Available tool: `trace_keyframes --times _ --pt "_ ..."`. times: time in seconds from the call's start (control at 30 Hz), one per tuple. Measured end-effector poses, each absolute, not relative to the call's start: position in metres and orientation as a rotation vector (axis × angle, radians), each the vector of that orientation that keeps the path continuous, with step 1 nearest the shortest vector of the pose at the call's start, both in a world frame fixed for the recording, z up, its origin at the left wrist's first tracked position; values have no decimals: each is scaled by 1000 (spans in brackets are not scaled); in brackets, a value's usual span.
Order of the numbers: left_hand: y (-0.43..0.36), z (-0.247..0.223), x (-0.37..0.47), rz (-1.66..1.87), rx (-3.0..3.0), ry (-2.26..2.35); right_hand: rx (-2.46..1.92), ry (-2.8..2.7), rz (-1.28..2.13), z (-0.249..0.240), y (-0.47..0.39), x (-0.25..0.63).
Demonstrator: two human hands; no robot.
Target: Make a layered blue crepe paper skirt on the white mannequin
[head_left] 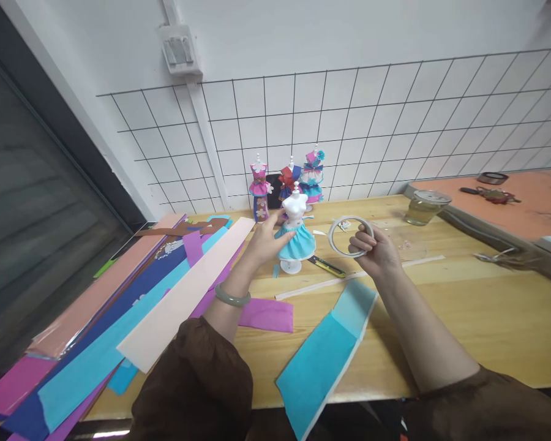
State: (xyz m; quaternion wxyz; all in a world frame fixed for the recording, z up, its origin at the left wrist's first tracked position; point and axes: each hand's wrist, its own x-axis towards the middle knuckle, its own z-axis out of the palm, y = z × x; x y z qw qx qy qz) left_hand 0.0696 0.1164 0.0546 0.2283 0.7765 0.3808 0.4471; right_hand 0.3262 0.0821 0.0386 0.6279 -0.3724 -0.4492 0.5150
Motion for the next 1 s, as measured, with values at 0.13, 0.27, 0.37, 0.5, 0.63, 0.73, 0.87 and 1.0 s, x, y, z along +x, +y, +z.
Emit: trace_keyframes --times 0.13,0.27,0.37,0.5,0.63,0.73,0.87,1.0 --pt "112 61 69 1197 2170 1066 -901 -1073 1187 40 81 334" --pt "101 80 58 1080 2279 1322 -925 -1100 1187 41 78 331" --pt "88 97 49 991 2387 1393 -919 -1114 1208 41 75 324" --pt "71 109 51 792 2450 1057 -961 -1177 1188 42 73 316" --pt "62 106 69 765 2553 862 -961 -1204 1212 42 71 310" --pt "61 102 81 777 2634 798 -944 -1197 1234 42 71 308" --pt "61 101 88 827 2680 683 -869 -1116 1325 39 72 307" --pt "57 104 90 924 2624 643 -894 -1027 1442 33 77 304"
